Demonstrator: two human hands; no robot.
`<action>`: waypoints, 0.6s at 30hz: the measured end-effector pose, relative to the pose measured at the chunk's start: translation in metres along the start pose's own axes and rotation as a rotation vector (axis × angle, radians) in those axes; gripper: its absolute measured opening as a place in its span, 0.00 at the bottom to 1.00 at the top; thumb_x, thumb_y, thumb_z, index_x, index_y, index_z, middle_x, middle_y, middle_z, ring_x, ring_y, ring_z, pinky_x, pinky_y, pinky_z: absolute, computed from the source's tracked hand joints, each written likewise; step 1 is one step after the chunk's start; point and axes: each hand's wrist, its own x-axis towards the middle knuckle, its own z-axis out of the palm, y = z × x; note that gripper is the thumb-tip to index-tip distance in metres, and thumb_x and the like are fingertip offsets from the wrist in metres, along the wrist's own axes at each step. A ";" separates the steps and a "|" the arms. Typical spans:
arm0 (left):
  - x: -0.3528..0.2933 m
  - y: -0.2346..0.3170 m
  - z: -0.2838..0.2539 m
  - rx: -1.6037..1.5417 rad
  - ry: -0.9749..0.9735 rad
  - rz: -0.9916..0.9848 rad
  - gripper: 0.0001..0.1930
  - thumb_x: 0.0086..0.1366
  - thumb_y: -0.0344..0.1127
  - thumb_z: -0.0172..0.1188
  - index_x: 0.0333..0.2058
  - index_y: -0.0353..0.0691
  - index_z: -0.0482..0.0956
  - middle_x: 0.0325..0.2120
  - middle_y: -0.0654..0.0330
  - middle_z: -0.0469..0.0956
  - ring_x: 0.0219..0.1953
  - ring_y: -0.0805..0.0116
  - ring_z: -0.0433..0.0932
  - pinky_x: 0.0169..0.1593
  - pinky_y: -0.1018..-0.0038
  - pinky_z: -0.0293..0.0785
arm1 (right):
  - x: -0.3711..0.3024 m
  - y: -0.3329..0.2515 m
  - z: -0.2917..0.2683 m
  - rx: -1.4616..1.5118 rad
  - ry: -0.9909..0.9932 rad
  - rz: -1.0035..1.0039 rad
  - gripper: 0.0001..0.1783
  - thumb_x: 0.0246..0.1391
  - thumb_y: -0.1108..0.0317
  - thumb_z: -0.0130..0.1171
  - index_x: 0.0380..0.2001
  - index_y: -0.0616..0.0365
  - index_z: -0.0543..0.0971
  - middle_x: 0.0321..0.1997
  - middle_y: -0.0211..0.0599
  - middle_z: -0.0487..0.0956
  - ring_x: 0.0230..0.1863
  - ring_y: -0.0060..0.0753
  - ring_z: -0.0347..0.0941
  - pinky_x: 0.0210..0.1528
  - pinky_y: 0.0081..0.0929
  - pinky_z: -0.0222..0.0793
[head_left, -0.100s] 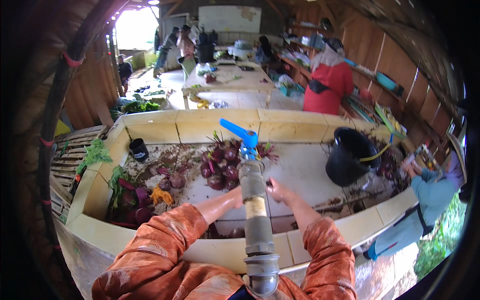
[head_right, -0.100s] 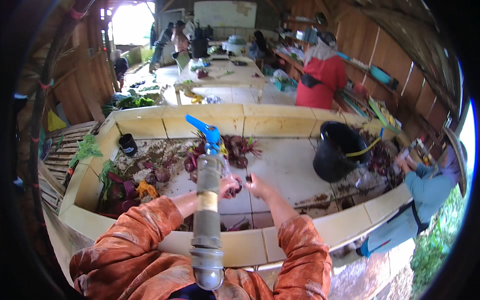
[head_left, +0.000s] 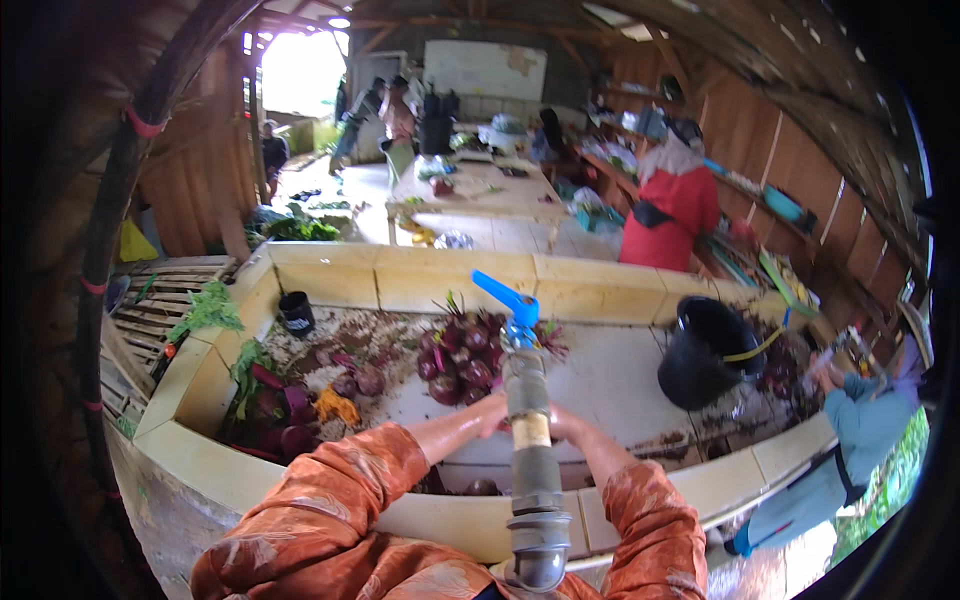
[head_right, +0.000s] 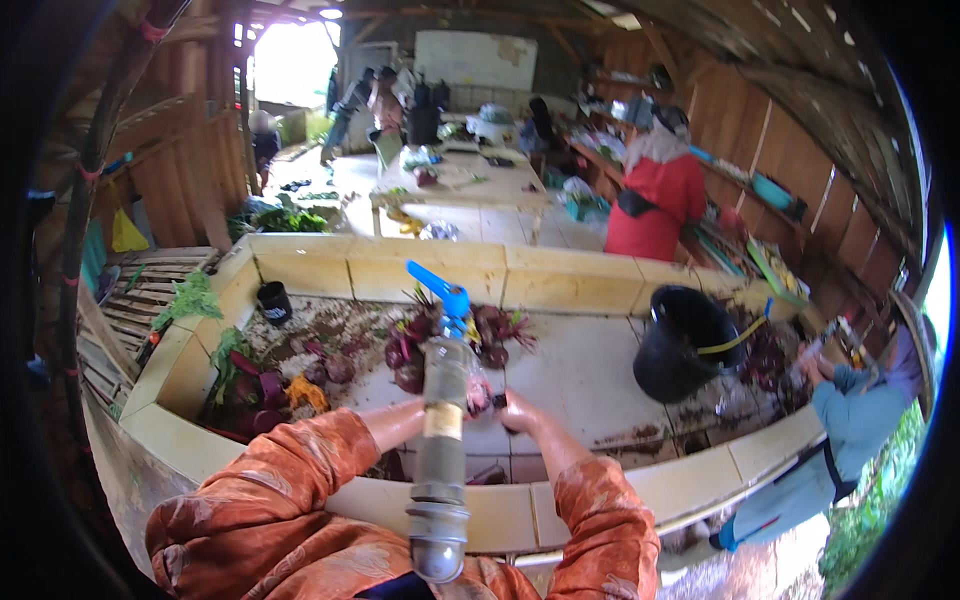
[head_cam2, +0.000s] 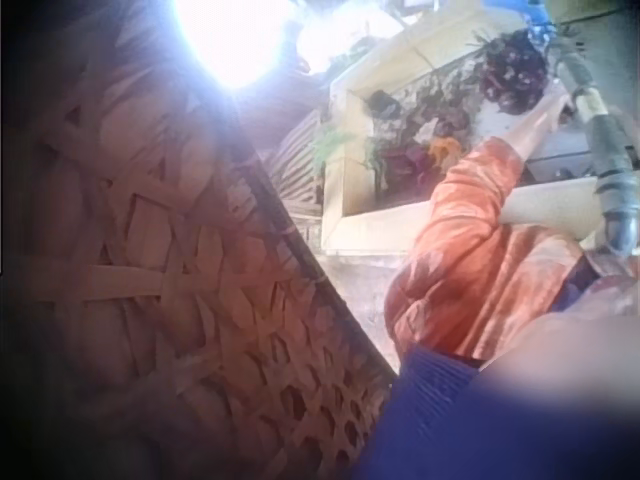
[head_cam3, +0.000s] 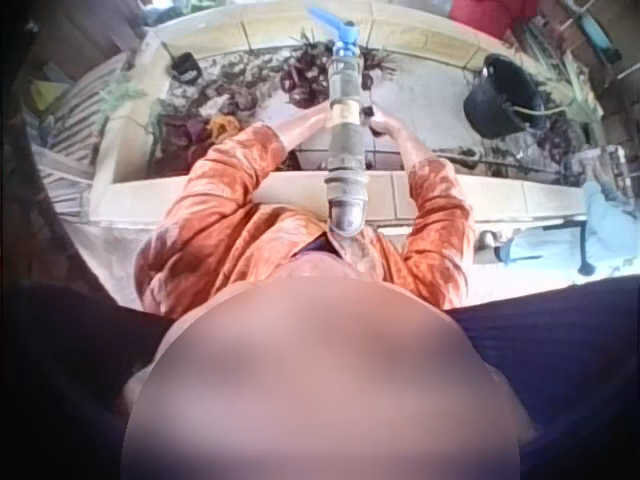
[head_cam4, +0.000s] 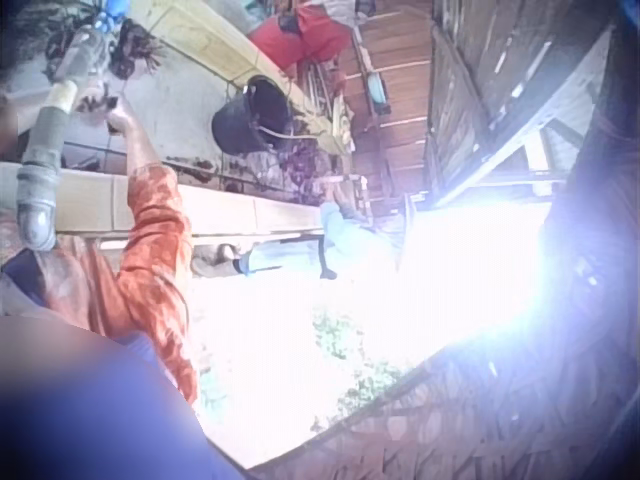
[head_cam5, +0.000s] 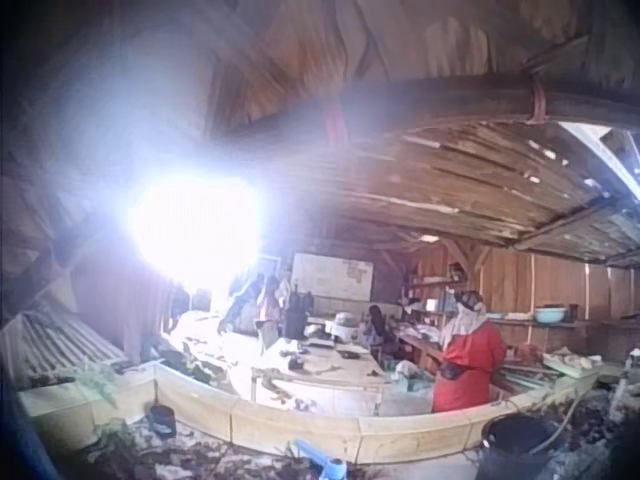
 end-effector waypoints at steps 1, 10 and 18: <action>0.007 -0.002 -0.007 -0.053 -0.010 0.018 0.13 0.52 0.34 0.58 0.37 0.49 0.71 0.25 0.70 0.70 0.29 0.78 0.70 0.27 0.76 0.69 | 0.006 0.014 0.006 0.126 0.155 -0.053 0.33 0.40 0.68 0.57 0.53 0.60 0.63 0.42 0.45 0.73 0.38 0.33 0.72 0.39 0.27 0.68; 0.019 -0.019 -0.008 0.112 0.227 0.073 0.21 0.37 0.22 0.50 0.35 0.45 0.69 0.16 0.67 0.63 0.14 0.78 0.59 0.14 0.82 0.52 | -0.065 -0.098 -0.029 -0.097 0.420 0.068 0.27 0.42 0.66 0.59 0.50 0.57 0.69 0.52 0.48 0.70 0.38 0.32 0.75 0.43 0.32 0.69; 0.012 -0.013 -0.005 0.500 0.005 0.053 0.20 0.49 0.38 0.62 0.41 0.42 0.68 0.23 0.65 0.70 0.17 0.80 0.67 0.17 0.80 0.60 | -0.226 -0.247 -0.061 0.439 1.172 -0.610 0.25 0.56 0.61 0.48 0.55 0.60 0.62 0.51 0.44 0.69 0.43 0.31 0.70 0.45 0.25 0.69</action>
